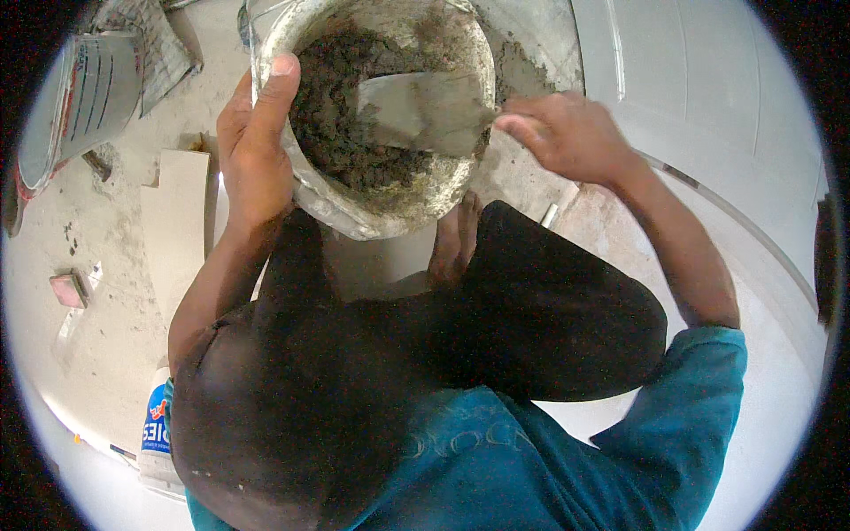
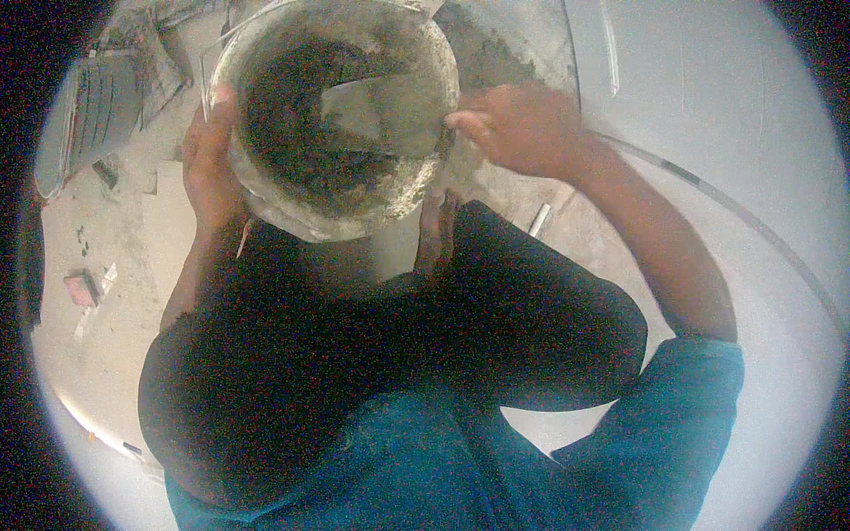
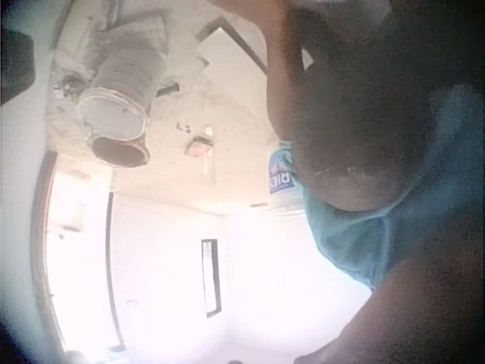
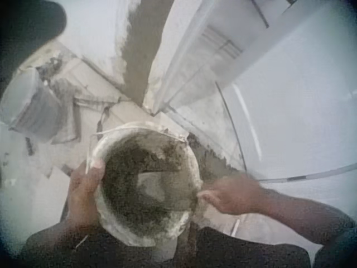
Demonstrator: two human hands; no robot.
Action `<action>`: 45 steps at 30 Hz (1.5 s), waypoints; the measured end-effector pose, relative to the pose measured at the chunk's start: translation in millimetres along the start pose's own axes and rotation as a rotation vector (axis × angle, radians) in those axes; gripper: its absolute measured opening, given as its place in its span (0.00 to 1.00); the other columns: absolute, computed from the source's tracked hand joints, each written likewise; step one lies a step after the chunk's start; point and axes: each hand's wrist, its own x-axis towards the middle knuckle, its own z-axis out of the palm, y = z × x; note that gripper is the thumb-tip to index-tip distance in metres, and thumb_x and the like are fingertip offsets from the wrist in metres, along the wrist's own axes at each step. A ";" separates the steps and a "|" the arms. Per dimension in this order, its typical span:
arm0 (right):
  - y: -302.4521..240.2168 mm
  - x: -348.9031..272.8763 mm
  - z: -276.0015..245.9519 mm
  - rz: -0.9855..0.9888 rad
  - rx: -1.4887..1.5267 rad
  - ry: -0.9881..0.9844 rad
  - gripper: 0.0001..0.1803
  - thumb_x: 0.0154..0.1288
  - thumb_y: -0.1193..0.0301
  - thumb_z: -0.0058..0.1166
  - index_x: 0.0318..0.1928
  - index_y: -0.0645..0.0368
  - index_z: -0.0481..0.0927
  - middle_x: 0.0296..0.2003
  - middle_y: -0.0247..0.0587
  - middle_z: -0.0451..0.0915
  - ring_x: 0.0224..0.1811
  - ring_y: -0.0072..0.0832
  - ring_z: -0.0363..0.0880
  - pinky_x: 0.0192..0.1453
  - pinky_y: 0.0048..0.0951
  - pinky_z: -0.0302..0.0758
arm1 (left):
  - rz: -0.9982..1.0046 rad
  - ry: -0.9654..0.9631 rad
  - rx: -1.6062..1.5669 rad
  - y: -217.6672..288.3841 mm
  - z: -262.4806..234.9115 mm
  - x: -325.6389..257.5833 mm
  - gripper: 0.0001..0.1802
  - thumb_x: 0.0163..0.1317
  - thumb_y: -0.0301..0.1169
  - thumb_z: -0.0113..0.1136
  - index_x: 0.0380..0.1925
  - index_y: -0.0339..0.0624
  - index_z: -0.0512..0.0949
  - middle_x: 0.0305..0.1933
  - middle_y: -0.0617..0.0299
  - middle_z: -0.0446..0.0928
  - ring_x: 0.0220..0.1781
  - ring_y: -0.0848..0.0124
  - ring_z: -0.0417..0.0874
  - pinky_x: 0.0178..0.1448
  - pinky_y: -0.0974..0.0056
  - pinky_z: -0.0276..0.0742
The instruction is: The person kneels on the floor and applies cement mortar to the floor using a trowel. They then place a ceramic tile onto the mortar and press it down to secure it in place.
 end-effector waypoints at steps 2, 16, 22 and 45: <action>8.7 -9.4 -17.9 -0.024 -0.159 0.070 0.21 0.71 0.51 0.43 0.45 0.50 0.83 0.34 0.49 0.84 0.39 0.50 0.83 0.42 0.52 0.78 | 0.012 0.017 0.023 -0.5 -3.1 -0.1 0.29 0.70 0.48 0.54 0.56 0.31 0.75 0.52 0.58 0.79 0.53 0.71 0.76 0.61 0.68 0.67; -33.0 -5.8 40.2 -0.037 0.225 0.171 0.18 0.68 0.53 0.50 0.35 0.53 0.84 0.33 0.44 0.84 0.37 0.46 0.83 0.40 0.49 0.78 | -0.019 0.023 -0.005 -5.2 -11.1 -6.3 0.27 0.71 0.46 0.53 0.56 0.32 0.75 0.50 0.60 0.80 0.51 0.73 0.76 0.59 0.69 0.67; -32.0 -15.0 -9.5 -0.102 -0.150 0.385 0.16 0.68 0.53 0.51 0.37 0.50 0.84 0.32 0.40 0.83 0.35 0.41 0.83 0.37 0.46 0.79 | -0.021 0.054 -0.050 -10.7 2.1 3.3 0.25 0.70 0.44 0.54 0.55 0.32 0.76 0.50 0.59 0.80 0.53 0.72 0.76 0.60 0.69 0.66; -40.5 5.9 24.8 0.039 -0.020 -0.001 0.17 0.66 0.52 0.52 0.41 0.48 0.86 0.28 0.50 0.83 0.33 0.48 0.83 0.38 0.49 0.79 | -0.051 0.110 0.015 6.6 -10.9 -10.9 0.30 0.69 0.50 0.53 0.57 0.33 0.75 0.52 0.57 0.78 0.54 0.70 0.74 0.63 0.67 0.63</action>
